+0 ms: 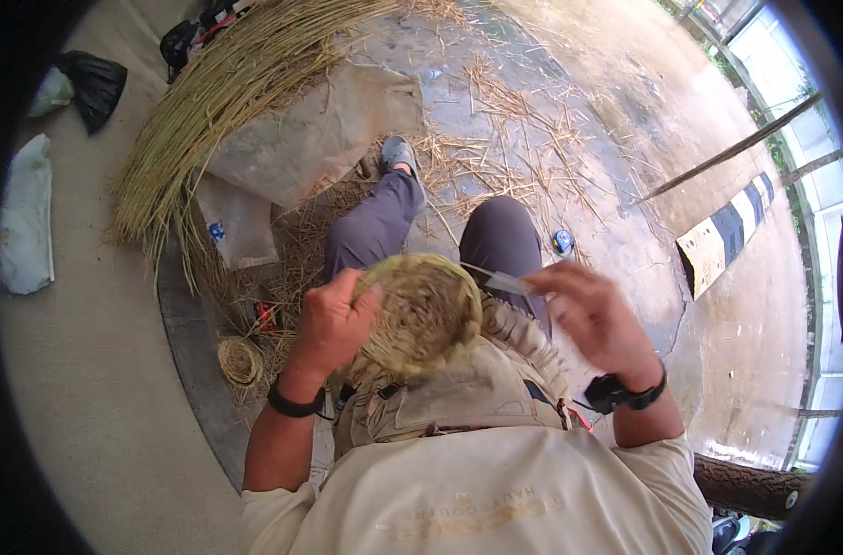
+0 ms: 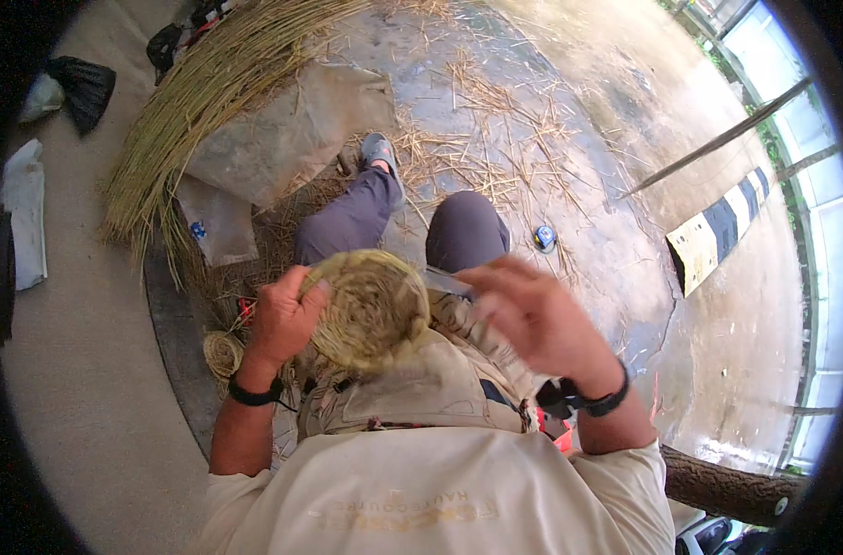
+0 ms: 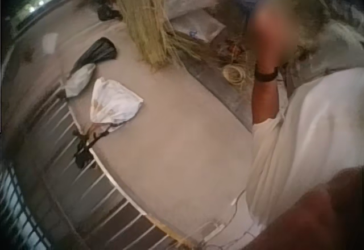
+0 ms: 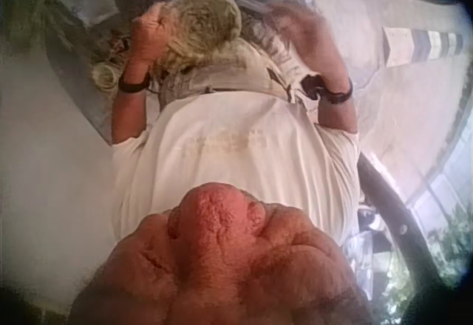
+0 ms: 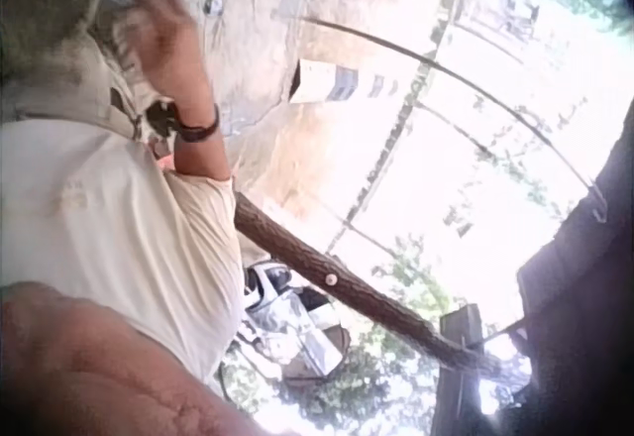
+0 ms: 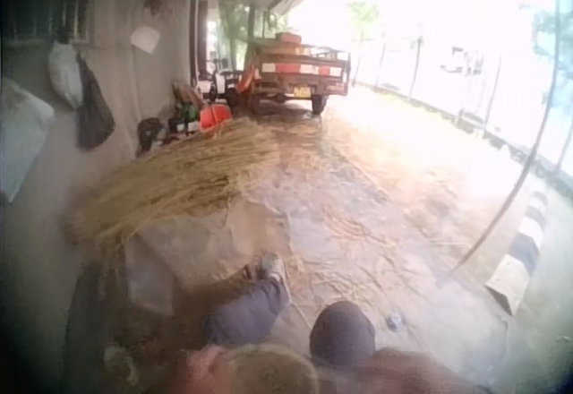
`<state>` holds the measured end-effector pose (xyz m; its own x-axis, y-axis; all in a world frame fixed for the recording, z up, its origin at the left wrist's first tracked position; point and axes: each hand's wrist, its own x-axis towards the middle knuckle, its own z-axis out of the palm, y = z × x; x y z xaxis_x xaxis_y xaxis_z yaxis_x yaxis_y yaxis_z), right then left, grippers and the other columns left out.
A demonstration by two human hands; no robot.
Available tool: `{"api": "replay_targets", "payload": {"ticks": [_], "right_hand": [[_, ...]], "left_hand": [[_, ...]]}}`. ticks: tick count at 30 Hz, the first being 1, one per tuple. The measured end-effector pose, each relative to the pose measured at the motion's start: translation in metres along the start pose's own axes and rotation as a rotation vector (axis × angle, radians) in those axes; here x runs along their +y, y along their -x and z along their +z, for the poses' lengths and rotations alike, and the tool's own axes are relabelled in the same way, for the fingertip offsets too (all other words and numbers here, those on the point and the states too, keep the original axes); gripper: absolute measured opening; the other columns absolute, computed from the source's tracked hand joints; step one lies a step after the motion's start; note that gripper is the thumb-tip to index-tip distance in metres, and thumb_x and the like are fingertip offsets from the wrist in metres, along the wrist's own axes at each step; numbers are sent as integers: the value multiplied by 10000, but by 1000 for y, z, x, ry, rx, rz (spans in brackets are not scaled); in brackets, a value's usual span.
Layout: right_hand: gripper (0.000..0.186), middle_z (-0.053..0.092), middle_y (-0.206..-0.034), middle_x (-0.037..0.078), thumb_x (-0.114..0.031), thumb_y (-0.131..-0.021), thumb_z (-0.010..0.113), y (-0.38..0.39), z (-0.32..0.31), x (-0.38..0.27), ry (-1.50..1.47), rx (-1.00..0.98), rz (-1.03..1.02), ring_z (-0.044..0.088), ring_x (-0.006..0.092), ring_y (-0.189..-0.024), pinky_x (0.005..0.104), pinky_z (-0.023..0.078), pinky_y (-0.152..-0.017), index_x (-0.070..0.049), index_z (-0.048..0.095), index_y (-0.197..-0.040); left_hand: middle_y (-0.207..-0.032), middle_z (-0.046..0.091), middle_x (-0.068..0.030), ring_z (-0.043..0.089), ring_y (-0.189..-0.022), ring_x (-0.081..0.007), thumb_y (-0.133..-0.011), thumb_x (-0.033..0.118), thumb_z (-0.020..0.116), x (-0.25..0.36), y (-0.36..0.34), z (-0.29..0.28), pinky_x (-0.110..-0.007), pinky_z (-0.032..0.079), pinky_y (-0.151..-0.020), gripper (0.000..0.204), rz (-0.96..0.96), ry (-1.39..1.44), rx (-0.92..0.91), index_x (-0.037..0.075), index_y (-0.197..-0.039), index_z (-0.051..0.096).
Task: The recorder is weaving a small basket out of straw or dried grass, using a needle to secure the coils.
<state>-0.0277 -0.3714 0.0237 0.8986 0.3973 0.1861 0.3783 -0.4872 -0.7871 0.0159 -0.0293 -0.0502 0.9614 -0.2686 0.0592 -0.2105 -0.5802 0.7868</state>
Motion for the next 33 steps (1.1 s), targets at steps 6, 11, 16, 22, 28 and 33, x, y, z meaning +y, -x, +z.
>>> {"api": "replay_targets", "payload": {"ticks": [6,11,16,22,28,33], "right_hand": [[249,520,-753,-53,-161,-1091,552,42,-27,44,-531,555,557,359,-8,-567,184,258,-499,13,685,-1210],[263,489,-724,-56,-180,-1091,562,49,-41,83,-397,818,543,361,13,-531,203,275,-457,26,664,-1219],[259,526,-737,-51,-196,-1093,574,69,-54,125,-294,780,520,362,-5,-507,191,263,-428,-7,679,-1234],[277,566,-756,-37,-222,-1082,598,94,-52,145,-141,641,637,377,-5,-527,192,273,-443,-1,698,-1216],[243,557,-751,-57,-192,-1071,607,119,-43,146,-174,617,732,372,-4,-536,190,269,-452,-29,722,-1209],[246,634,-818,-20,-3,-973,617,55,-1,34,-396,220,522,523,62,-631,241,413,-534,-2,715,-1198]], "left_hand": [[-852,718,-223,745,-815,-382,-988,209,672,-30,-8,-28,-440,566,-707,236,-17,-142,214,21,-1131,672],[-903,718,-233,718,-861,-437,-963,216,683,-35,0,-50,-465,569,-723,249,-22,-220,-107,40,-1138,671],[-888,712,-231,720,-823,-405,-956,208,694,-38,9,-61,-449,560,-705,235,-49,-271,-175,39,-1120,683],[-916,743,-79,657,-821,-163,-1019,184,649,-69,17,-74,-351,534,-776,232,-168,194,296,20,-1179,689],[-973,752,-122,664,-851,-164,-1028,185,620,-64,17,-75,-355,537,-802,268,-174,72,500,-12,-1203,675],[-953,754,-186,733,-852,-212,-1016,208,629,-35,10,-50,-373,561,-767,293,-91,-20,392,-17,-1198,674]]}}
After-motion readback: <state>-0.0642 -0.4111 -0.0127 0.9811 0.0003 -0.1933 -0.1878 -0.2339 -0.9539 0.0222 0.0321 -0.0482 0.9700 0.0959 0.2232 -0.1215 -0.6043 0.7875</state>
